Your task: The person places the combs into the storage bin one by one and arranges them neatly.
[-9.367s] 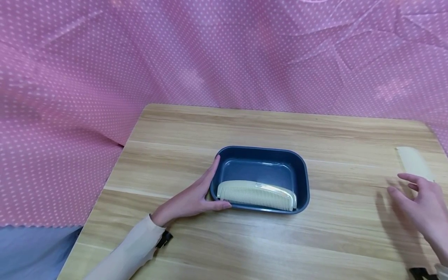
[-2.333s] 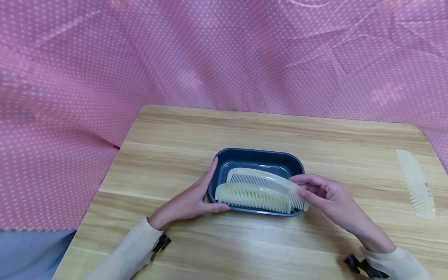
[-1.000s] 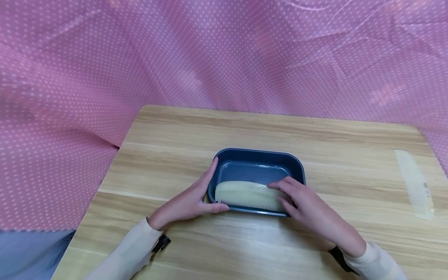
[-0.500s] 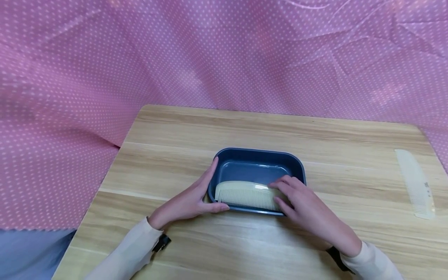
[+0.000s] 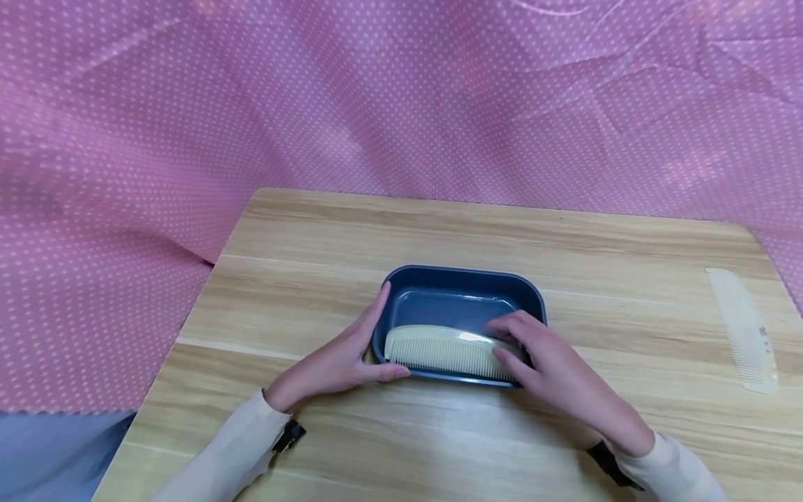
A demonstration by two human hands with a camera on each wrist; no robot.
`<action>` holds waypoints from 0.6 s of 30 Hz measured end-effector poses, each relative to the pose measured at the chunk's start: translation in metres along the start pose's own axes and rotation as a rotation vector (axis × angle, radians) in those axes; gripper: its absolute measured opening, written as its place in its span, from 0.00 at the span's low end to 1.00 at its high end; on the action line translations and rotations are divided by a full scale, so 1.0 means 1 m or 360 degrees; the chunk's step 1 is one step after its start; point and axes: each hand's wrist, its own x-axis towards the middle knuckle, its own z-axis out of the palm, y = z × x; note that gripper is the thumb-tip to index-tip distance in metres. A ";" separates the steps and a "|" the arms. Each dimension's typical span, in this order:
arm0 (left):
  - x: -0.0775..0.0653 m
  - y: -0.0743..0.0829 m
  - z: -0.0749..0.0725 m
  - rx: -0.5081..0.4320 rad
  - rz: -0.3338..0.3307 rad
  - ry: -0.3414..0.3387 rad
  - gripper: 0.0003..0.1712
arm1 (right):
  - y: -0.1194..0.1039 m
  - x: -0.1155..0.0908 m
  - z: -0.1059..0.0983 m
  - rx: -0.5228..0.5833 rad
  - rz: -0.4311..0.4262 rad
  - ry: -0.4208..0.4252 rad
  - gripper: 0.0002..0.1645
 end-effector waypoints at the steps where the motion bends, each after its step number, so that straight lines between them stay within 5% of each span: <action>1: 0.000 0.000 0.000 0.0002 -0.0003 0.0001 0.75 | 0.001 0.000 -0.001 0.0038 0.0010 0.0004 0.17; 12: 0.000 0.000 0.000 0.0001 0.0021 0.0003 0.75 | 0.005 -0.007 -0.013 0.0696 0.0254 0.0024 0.15; 18: 0.000 0.002 -0.002 0.0000 0.0011 -0.0002 0.74 | 0.008 -0.017 -0.017 0.0809 0.0294 0.0122 0.16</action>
